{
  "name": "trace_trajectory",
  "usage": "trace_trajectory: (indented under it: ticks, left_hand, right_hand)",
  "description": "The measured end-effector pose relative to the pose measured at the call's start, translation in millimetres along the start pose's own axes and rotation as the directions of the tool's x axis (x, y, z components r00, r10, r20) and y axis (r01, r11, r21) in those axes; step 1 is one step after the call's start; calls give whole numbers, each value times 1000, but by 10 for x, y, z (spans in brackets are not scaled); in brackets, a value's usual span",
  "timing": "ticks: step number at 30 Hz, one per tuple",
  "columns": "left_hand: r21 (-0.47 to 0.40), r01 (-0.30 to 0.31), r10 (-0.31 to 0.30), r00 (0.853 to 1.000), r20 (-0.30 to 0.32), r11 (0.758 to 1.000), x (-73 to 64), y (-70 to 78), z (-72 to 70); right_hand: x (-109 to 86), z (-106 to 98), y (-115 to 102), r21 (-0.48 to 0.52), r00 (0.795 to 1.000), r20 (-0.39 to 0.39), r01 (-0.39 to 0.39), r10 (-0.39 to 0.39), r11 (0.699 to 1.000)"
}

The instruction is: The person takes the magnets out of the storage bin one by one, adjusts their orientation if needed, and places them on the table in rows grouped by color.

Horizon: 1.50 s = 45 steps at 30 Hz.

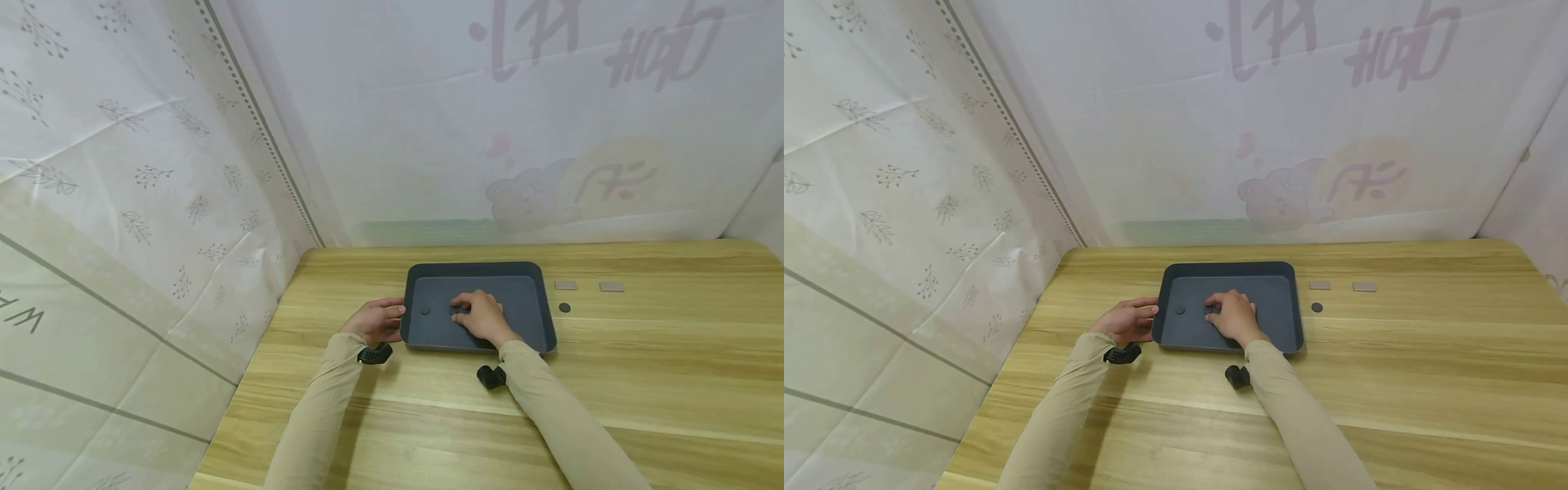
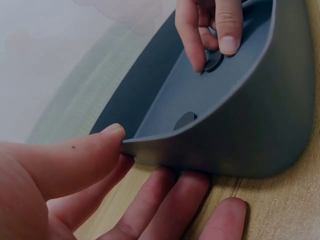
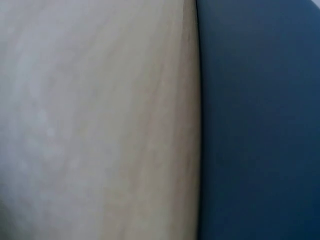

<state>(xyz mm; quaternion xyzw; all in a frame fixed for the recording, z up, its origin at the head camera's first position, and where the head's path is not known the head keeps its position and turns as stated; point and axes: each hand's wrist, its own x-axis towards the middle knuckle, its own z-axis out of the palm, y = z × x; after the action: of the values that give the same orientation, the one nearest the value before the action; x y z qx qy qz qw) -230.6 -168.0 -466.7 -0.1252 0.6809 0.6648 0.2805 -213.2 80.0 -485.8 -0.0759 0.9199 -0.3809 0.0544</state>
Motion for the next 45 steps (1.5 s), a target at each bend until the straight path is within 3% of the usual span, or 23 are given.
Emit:
trace_trajectory:
  ticks: [15, 22, 45]
  left_hand:
    - [33, -45, 44, 998, 36, 998, -68, 8, 2]
    - [27, -9, 9, 1000, -8, 1000, -16, 7, 2]
    - [29, 1, 0, 1000, -4, 1000, -17, 12, 1]
  right_hand:
    - [-5, -2, 0, 7, 1000, -12, 7, -7, 1000]
    - [-6, -9, -6, 3, 1000, -11, 10, -10, 1000]
    - [-4, -7, -13, -11, 1000, -13, 9, -9, 1000]
